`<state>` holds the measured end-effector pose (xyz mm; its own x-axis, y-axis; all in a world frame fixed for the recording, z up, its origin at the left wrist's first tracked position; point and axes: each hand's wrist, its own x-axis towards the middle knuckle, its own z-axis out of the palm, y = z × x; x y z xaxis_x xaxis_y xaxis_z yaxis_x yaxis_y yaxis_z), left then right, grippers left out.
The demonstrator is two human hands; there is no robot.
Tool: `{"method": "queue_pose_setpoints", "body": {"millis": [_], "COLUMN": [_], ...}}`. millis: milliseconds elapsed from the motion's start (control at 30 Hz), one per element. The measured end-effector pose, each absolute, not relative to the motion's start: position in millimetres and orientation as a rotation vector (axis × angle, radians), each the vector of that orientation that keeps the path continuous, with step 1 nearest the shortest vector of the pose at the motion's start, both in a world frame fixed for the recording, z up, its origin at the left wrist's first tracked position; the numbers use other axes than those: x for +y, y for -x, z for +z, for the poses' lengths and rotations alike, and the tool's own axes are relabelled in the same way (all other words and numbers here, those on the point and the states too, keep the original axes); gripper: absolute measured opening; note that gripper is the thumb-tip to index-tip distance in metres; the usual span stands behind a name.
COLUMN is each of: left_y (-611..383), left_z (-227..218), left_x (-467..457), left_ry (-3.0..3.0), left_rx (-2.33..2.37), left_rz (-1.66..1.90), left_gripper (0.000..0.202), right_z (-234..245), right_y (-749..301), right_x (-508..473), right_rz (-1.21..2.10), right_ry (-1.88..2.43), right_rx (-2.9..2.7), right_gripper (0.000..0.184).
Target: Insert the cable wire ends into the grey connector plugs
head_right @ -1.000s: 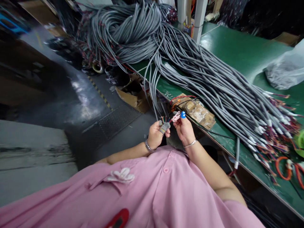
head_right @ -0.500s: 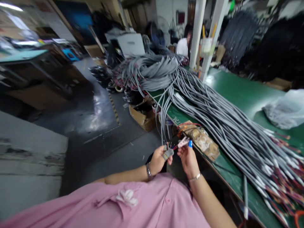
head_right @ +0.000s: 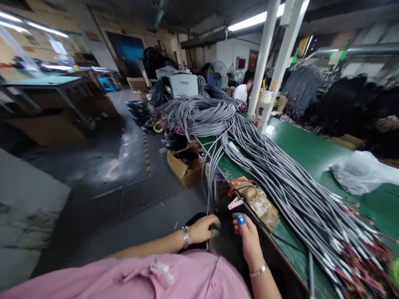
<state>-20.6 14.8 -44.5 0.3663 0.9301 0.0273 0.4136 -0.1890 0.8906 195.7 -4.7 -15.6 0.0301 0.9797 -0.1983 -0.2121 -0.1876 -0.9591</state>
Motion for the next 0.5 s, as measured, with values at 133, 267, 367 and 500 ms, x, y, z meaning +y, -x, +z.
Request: {"method": "queue_pose_setpoints", "body": {"millis": [133, 267, 367, 500], "left_y": [24.0, 29.6, 30.6, 17.7], "left_z": [-31.2, -1.7, 27.3, 61.1], "left_x": [30.9, 53.2, 75.2, 113.1], "left_ry": [-1.822, -1.787, -1.917, -2.297], "left_rx": [1.168, 1.16, 1.207, 1.253], "left_rz": [0.728, 0.728, 0.778, 0.716], "left_gripper": [0.017, 0.03, 0.034, 0.031], "right_z": [-0.1, 23.7, 39.6, 47.3], "right_y": [-213.3, -237.1, -260.4, -291.6], "right_x": [-18.8, -35.8, -44.5, -45.4], "right_rz": [1.279, 1.039, 0.684, 0.209], "right_ry": [1.204, 1.244, 1.311, 1.525], "right_rx": [-1.187, -1.394, -1.541, -1.662], "right_gripper": [0.029, 0.026, 0.021, 0.017]}}
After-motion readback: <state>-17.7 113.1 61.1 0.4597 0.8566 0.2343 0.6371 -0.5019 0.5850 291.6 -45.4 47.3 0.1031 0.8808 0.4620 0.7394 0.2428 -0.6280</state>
